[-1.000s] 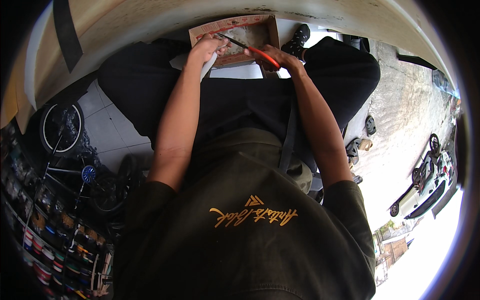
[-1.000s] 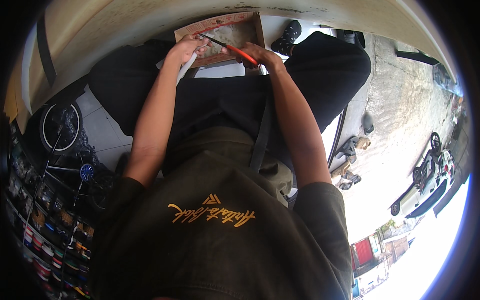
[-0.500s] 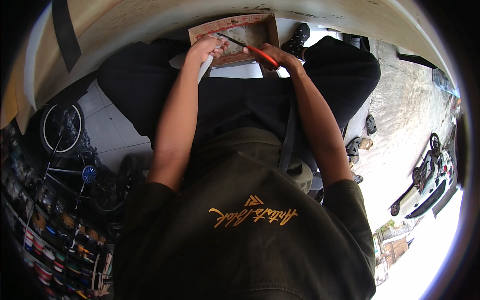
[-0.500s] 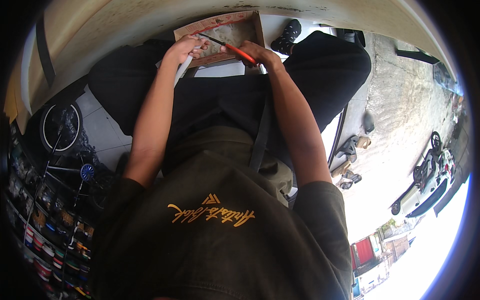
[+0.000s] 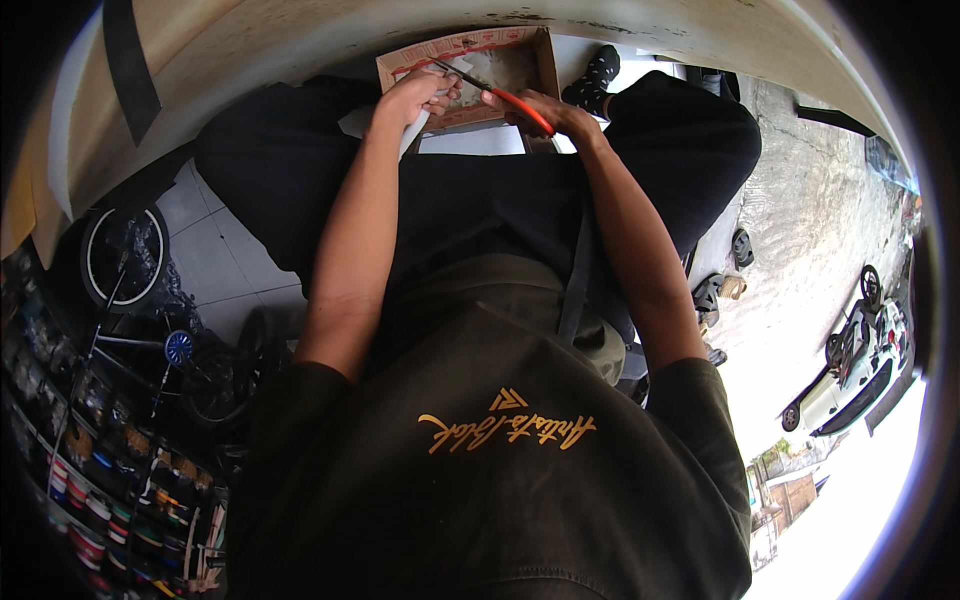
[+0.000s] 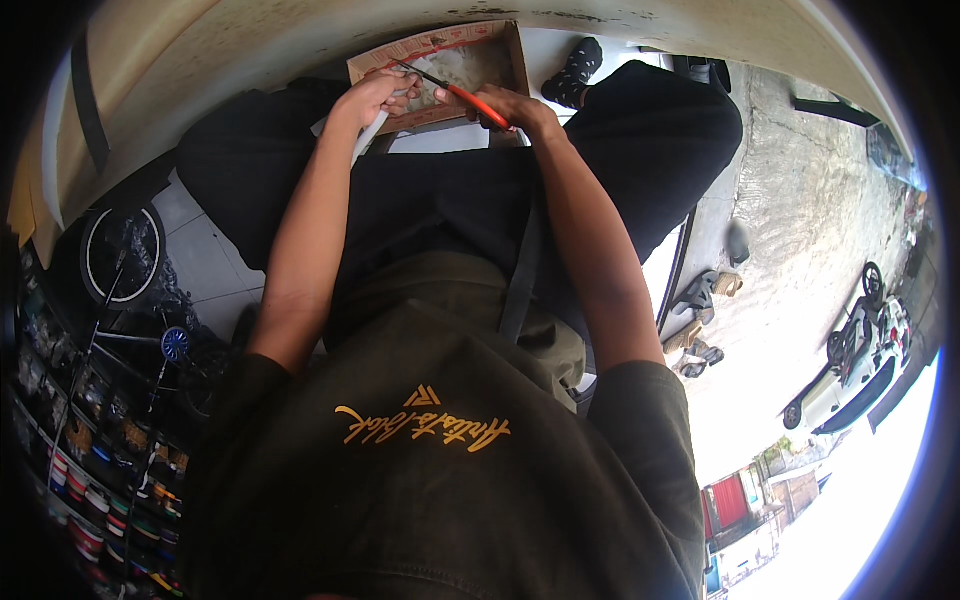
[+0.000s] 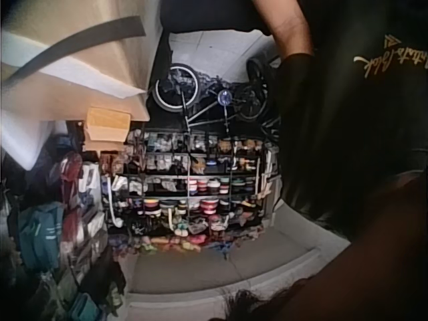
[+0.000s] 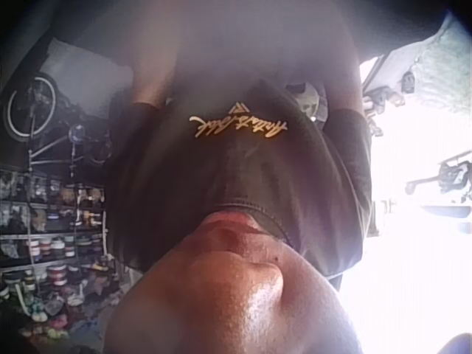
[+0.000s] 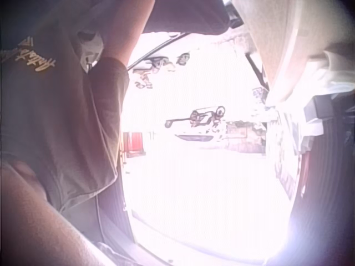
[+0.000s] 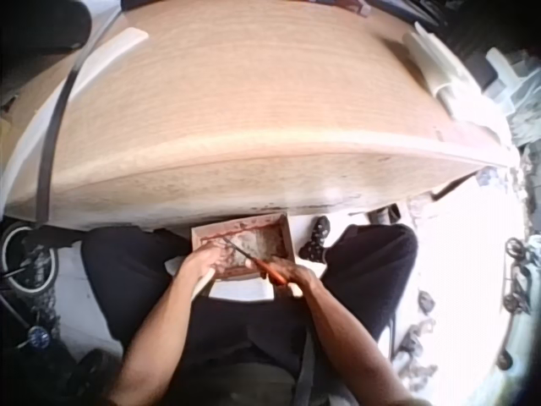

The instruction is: The person uses scissors to cut several pieces of white foam into specific shapes, at one point using a metal ruler to guide the cut.

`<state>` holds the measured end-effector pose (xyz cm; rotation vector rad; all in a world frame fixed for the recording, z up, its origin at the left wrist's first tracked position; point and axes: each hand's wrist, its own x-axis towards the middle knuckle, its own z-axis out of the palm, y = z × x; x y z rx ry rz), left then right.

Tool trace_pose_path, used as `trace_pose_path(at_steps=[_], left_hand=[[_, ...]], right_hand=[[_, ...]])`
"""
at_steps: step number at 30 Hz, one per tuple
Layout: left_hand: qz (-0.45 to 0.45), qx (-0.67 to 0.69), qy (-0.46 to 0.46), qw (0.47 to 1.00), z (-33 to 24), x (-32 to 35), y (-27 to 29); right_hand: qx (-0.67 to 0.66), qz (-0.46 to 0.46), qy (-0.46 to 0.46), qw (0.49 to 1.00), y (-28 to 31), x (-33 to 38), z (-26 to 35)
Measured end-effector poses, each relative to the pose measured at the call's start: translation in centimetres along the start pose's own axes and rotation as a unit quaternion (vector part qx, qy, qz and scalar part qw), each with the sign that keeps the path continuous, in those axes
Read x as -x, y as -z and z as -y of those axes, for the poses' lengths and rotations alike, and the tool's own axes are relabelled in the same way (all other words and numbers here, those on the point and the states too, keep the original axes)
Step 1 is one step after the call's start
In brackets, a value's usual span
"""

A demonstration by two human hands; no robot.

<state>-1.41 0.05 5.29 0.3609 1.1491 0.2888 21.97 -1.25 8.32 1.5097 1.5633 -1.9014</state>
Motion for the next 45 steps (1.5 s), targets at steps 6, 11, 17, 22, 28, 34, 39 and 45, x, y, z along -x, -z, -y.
trace_pose_path(at_steps=[6, 11, 17, 22, 28, 34, 39, 45], left_hand=[[-0.001, -0.014, 0.01, 1.0, -0.2, 0.2, -0.3], [0.017, -0.007, 0.024, 1.0, 0.0, -0.3, 0.2], [0.013, -0.012, 0.058, 0.998, 0.5, -0.9, 0.6], [0.011, 0.036, 0.053, 0.998, -0.8, 0.8, 0.1], [0.071, 0.103, 0.072, 0.99, -1.4, 1.5, 0.2], [0.162, -0.036, 0.044, 0.985, -0.1, 1.8, -3.7], [0.172, -0.079, 0.049, 0.981, 0.6, 1.3, -4.4], [0.127, -0.104, 0.028, 0.986, 0.0, 2.2, -4.3]], right_hand=[[-0.01, 0.009, 0.014, 1.0, 0.4, 0.0, 0.0], [-0.042, -0.01, 0.013, 0.999, 0.2, -0.1, -0.1], [-0.057, -0.02, 0.019, 0.998, 0.2, -1.6, -2.1], [-0.047, -0.005, -0.017, 0.999, 0.8, 1.0, -0.3], [-0.088, -0.029, 0.03, 0.995, 0.4, 0.1, -0.9], [-0.163, -0.109, 0.245, 0.95, -0.6, 0.2, -1.2], [-0.168, -0.052, 0.237, 0.956, -0.4, -1.1, -3.2], [-0.229, -0.07, 0.15, 0.959, -0.4, -1.4, -1.9]])
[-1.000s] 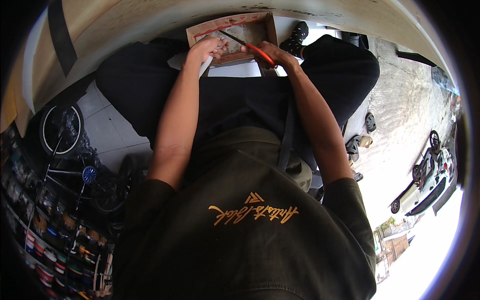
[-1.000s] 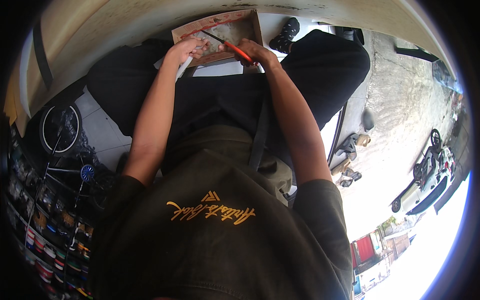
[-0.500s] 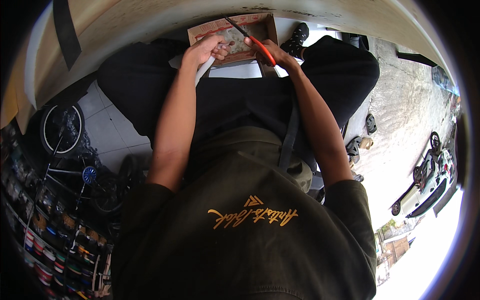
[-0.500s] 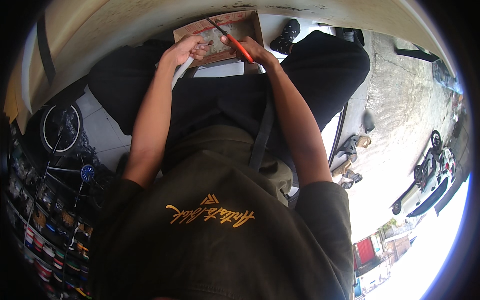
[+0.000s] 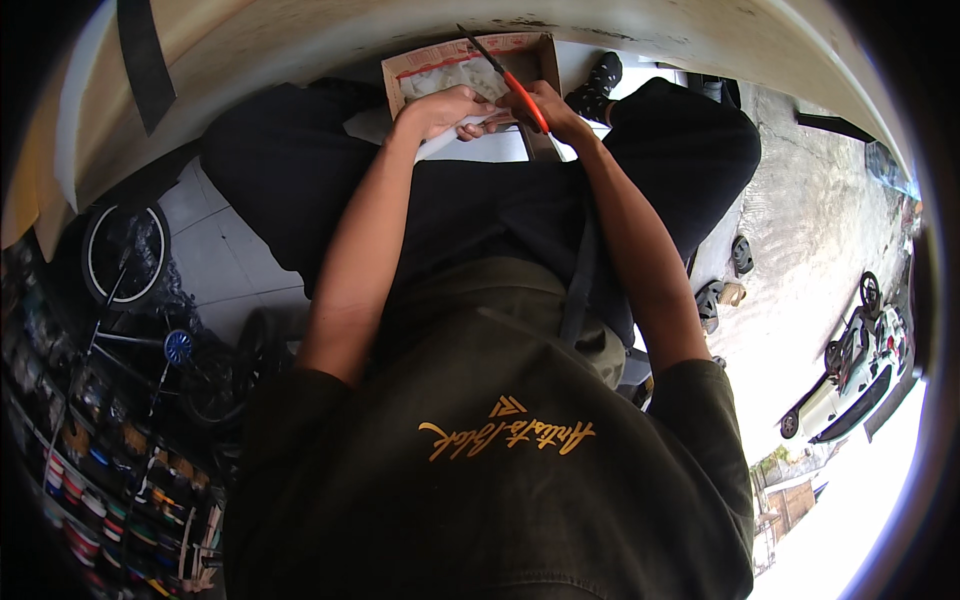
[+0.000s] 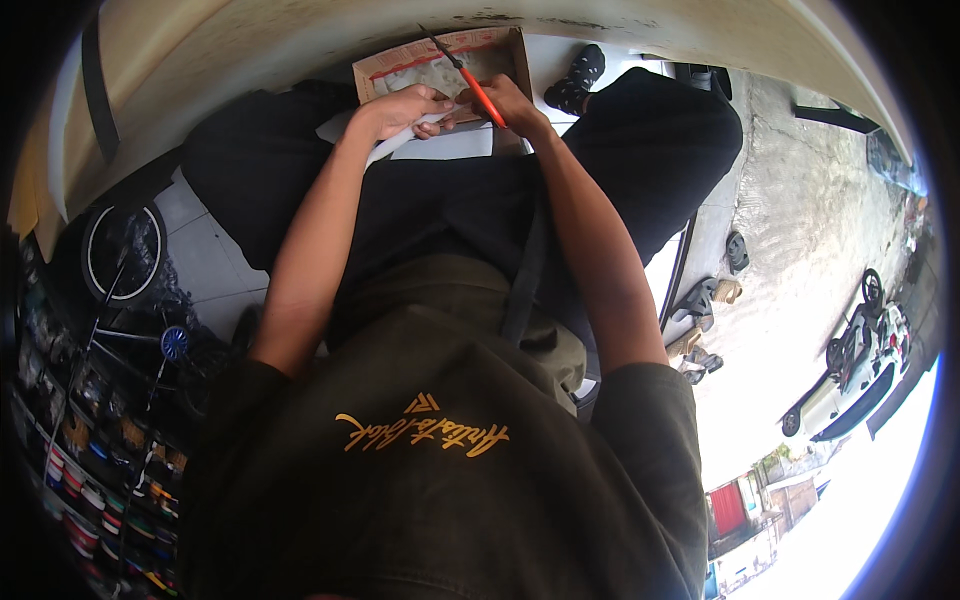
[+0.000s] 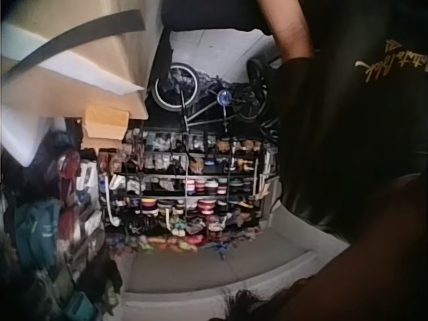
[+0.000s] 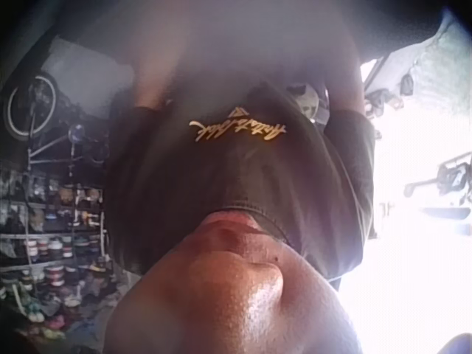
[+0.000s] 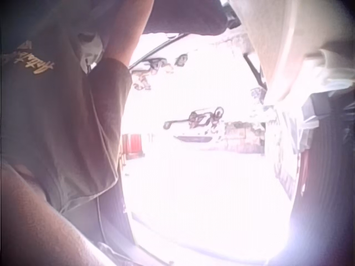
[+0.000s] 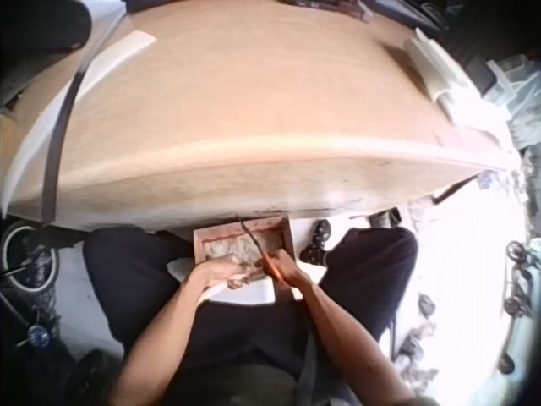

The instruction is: The person uses scissors to cut several pieces of white foam into specific shapes, at one point using a metal ruler to guide the cut.

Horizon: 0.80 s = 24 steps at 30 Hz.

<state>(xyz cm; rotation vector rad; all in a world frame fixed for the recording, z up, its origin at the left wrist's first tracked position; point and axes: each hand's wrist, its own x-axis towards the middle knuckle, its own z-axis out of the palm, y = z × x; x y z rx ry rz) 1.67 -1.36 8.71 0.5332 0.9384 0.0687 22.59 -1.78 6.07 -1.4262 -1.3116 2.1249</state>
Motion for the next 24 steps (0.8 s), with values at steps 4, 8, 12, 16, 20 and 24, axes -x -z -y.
trace_pose_path(at_steps=[4, 8, 12, 16, 20, 24], left_hand=[[0.007, 0.016, 0.034, 0.999, 0.5, 0.1, 1.5], [-0.097, 0.006, 0.014, 0.995, 1.1, 0.0, 2.2], [-0.159, 0.084, -0.033, 0.983, 1.7, 0.1, 3.7], [-0.186, 0.107, -0.058, 0.975, 1.3, 0.4, 3.6], [-0.212, 0.172, -0.083, 0.959, 1.8, 0.3, 4.3], [-0.191, 0.173, -0.091, 0.962, 1.6, 0.2, 4.4]], right_hand=[[0.026, -0.003, 0.028, 0.999, -0.1, 0.1, 0.2], [0.13, 0.018, 0.028, 0.991, -0.1, -0.2, 0.7], [0.216, 0.026, -0.089, 0.972, -0.8, 1.6, 2.3], [0.227, 0.047, -0.118, 0.966, -0.7, 1.7, 0.4], [0.227, 0.06, -0.166, 0.958, 0.0, 2.1, 1.2], [0.21, 0.061, -0.07, 0.973, -0.8, 2.4, 0.7]])
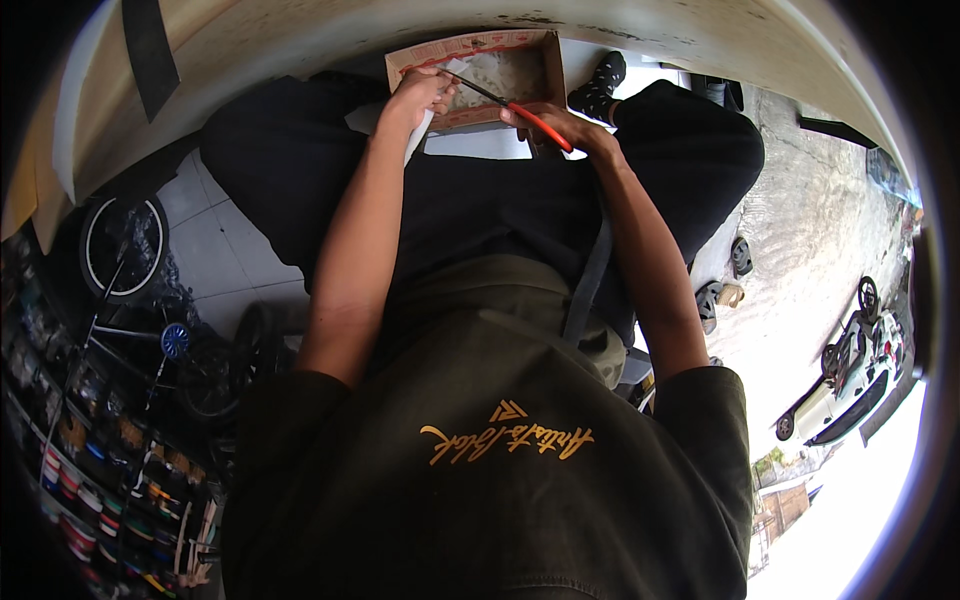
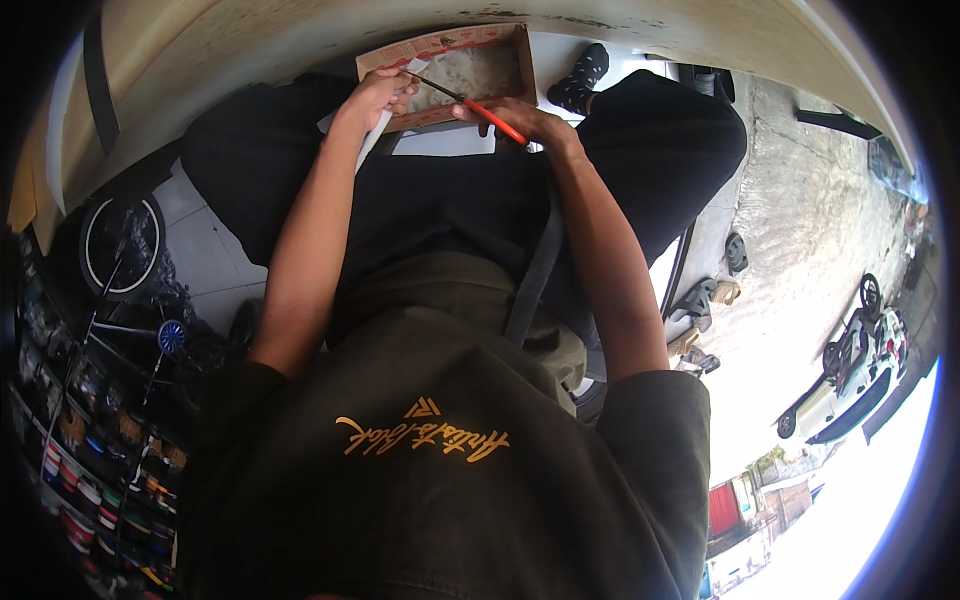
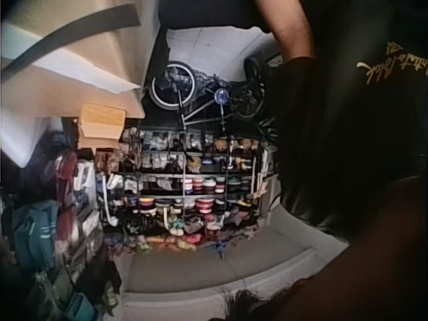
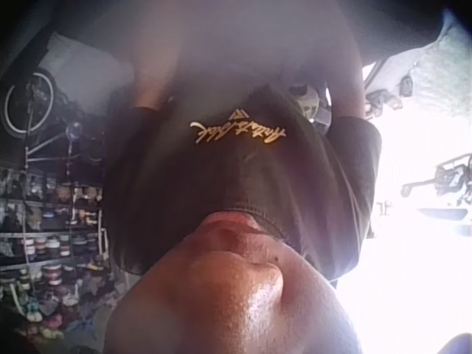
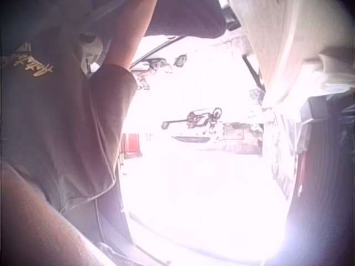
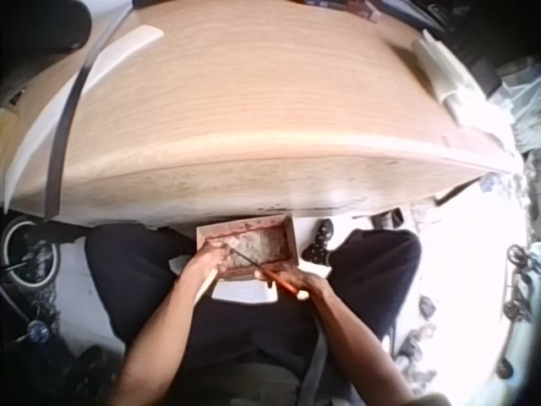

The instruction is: The person uses scissors to cut several pieces of white foam into specific shapes, at one point using a metal ruler to guide the cut.

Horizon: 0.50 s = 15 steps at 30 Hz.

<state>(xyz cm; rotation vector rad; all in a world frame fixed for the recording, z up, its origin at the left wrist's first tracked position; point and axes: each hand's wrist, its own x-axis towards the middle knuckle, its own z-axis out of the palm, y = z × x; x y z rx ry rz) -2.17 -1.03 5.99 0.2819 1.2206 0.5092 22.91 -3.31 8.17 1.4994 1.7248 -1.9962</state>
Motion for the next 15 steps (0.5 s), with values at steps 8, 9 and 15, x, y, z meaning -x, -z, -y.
trace_pose_path(at_steps=[8, 9, 15], left_hand=[[0.017, -0.081, -0.006, 0.997, 0.3, 0.2, -0.6], [0.017, -0.082, -0.003, 0.996, 0.3, 0.3, -0.7], [0.006, -0.098, 0.011, 0.995, 0.1, 0.1, -1.0]], right_hand=[[0.026, -0.012, -0.044, 0.999, 0.5, -0.2, 1.1], [0.024, -0.002, -0.048, 0.999, 0.4, -0.5, 0.8], [0.038, 0.011, -0.045, 0.998, 0.5, -1.7, -0.2]])
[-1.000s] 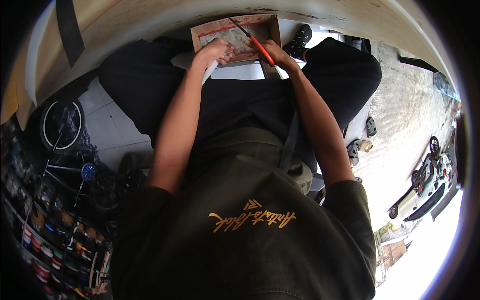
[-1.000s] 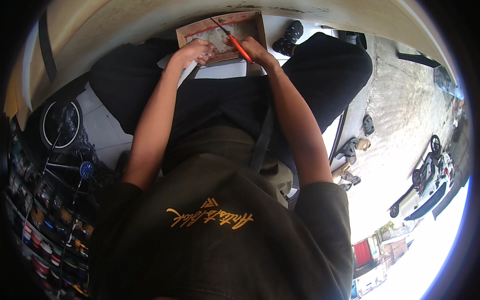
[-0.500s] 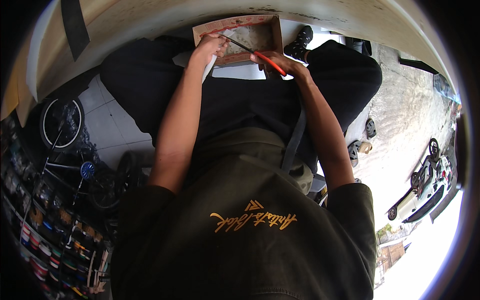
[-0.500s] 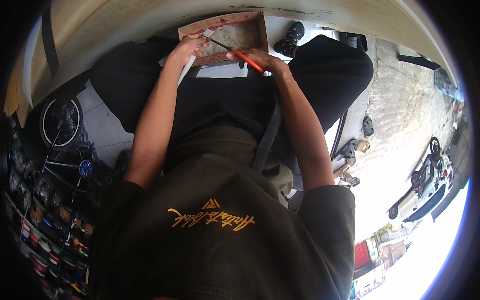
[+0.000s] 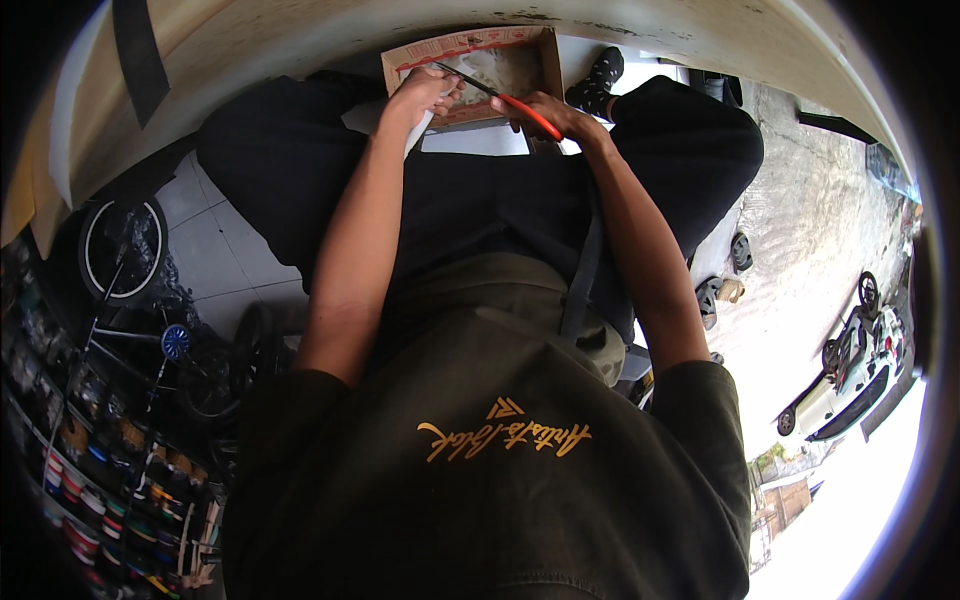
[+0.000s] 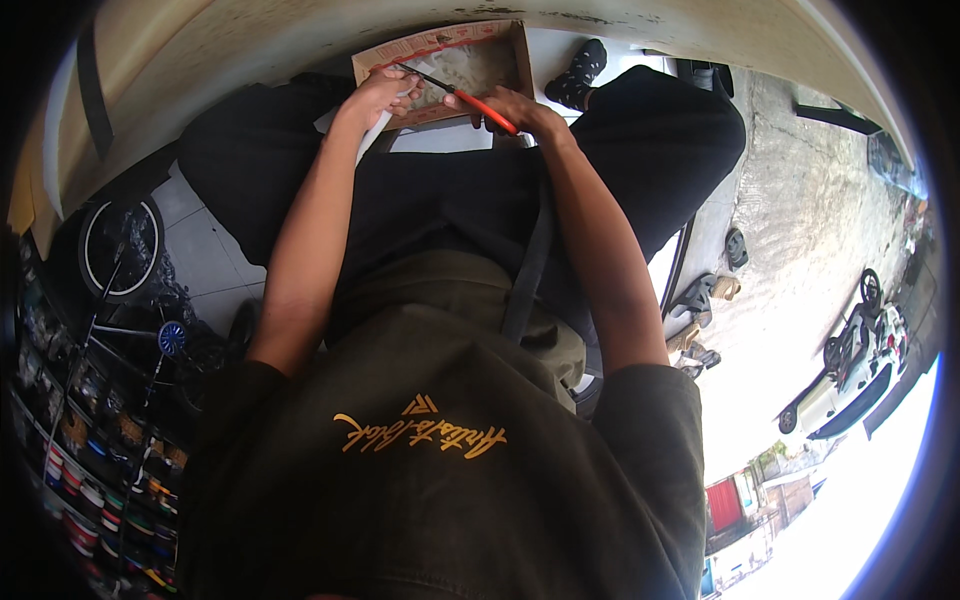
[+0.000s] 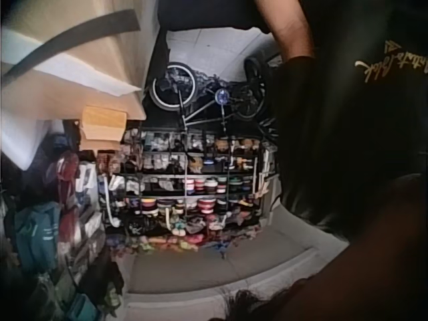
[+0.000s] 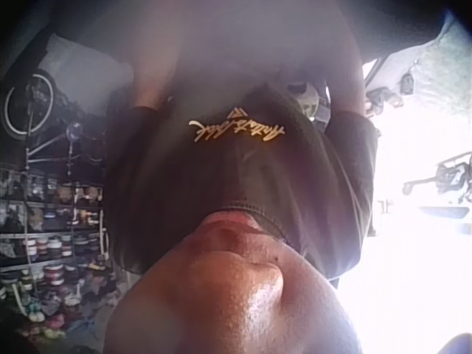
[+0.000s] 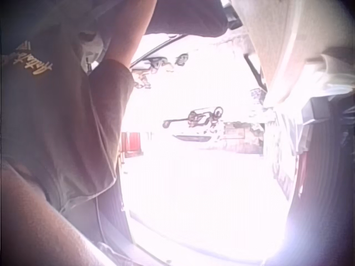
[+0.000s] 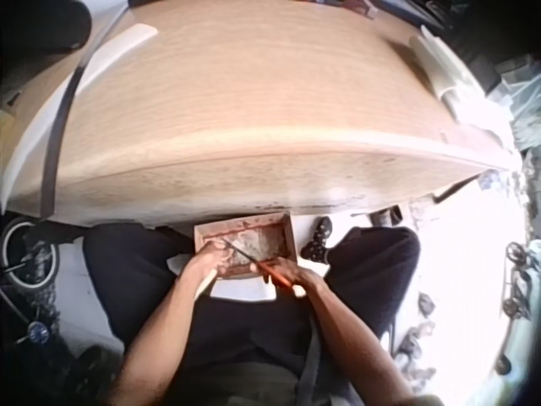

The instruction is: The person uses scissors to cut several pieces of white foam into specific shapes, at one point using a metal ruler to guide the cut.

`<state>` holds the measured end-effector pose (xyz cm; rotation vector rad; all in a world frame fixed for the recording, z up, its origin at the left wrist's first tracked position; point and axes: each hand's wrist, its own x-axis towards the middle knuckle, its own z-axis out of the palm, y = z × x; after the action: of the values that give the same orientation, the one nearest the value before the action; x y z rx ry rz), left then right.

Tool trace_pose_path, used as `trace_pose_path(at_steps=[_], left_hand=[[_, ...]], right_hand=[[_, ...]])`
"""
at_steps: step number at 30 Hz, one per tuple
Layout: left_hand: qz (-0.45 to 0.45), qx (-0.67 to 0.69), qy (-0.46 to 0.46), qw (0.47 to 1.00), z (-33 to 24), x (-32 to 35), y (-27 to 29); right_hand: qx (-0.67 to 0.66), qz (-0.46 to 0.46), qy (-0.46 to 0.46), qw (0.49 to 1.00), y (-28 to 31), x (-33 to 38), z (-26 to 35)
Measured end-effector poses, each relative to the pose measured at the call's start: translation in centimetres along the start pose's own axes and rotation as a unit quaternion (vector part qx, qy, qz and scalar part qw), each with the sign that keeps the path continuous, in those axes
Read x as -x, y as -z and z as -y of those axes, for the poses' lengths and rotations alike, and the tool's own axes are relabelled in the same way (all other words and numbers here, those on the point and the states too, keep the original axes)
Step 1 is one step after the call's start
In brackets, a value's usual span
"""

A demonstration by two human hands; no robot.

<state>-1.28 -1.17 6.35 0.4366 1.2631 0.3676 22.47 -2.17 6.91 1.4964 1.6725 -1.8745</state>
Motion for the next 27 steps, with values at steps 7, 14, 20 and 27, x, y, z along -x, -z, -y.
trace_pose_path(at_steps=[7, 14, 20, 27], left_hand=[[0.019, 0.022, -0.003, 1.0, 0.8, -1.5, 1.0], [0.028, 0.025, 0.044, 0.998, 1.0, -2.0, 1.4], [0.024, 0.044, 0.024, 0.998, 0.3, -1.5, 0.7], [0.027, 0.039, 0.062, 0.997, -1.0, 0.0, 0.3]], right_hand=[[-0.05, -0.001, -0.003, 0.999, 0.1, -0.3, -0.1], [0.002, -0.016, 0.089, 0.996, 0.4, -0.6, -0.2], [-0.054, -0.06, 0.135, 0.988, 0.1, -1.9, -3.1], [-0.029, -0.104, 0.057, 0.993, 0.5, 0.6, 0.1]])
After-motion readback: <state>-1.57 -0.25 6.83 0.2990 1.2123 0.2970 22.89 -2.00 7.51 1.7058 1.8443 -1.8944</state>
